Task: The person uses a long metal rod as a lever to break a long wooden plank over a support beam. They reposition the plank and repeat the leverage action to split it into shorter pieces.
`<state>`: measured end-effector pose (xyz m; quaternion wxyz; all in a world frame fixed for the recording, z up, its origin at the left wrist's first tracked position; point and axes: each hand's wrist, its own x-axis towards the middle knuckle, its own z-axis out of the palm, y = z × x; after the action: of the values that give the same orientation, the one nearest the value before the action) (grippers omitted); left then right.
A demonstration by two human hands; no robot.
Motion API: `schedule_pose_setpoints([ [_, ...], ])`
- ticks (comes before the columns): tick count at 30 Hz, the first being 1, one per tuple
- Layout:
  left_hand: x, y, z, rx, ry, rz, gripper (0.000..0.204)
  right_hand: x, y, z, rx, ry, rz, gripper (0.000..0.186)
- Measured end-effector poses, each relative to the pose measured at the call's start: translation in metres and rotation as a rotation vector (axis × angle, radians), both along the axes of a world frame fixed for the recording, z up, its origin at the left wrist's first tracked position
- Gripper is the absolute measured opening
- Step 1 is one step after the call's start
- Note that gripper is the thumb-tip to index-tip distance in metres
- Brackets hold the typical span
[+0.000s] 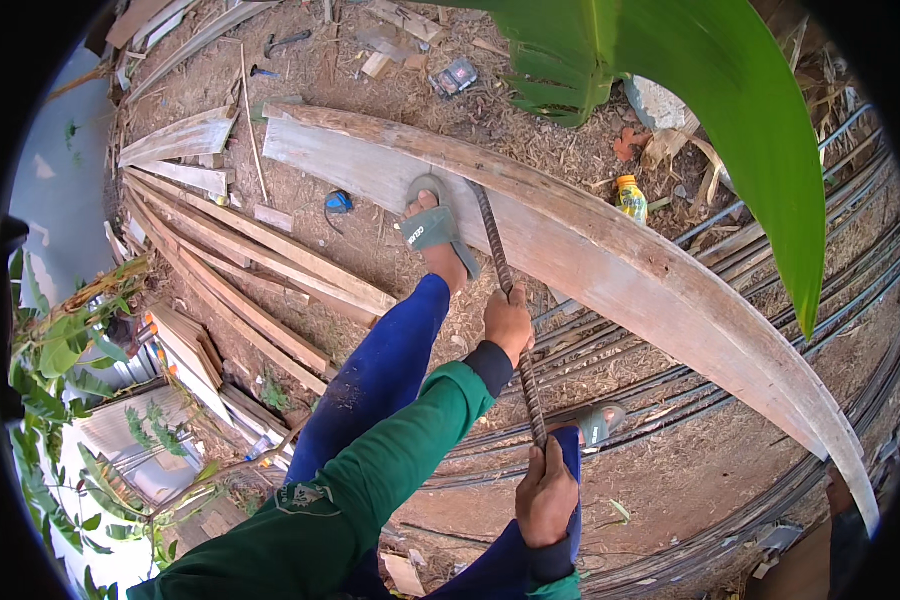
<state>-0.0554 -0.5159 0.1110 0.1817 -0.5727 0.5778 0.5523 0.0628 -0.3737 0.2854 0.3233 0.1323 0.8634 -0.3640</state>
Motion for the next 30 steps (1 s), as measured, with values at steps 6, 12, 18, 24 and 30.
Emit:
schedule_pose_setpoints([
  [6,-0.031,0.000,0.031,0.068,0.014,0.034,0.031,-0.054,-0.017,0.045,0.075,-0.210,-0.035,0.030],
  [12,-0.052,-0.008,-0.001,0.153,-0.021,0.124,0.024,-0.061,0.002,-0.004,0.010,-0.087,0.025,0.027],
  [18,-0.047,0.038,-0.084,0.349,0.079,0.232,0.028,-0.058,0.099,-0.127,0.016,0.083,0.117,0.033],
  [24,-0.072,0.028,-0.156,0.356,0.069,0.028,0.027,-0.080,0.132,-0.276,-0.104,0.049,0.129,0.026],
  [30,-0.010,0.015,-0.065,0.231,0.039,0.136,0.024,0.013,0.089,-0.147,0.011,0.075,0.186,0.036],
])
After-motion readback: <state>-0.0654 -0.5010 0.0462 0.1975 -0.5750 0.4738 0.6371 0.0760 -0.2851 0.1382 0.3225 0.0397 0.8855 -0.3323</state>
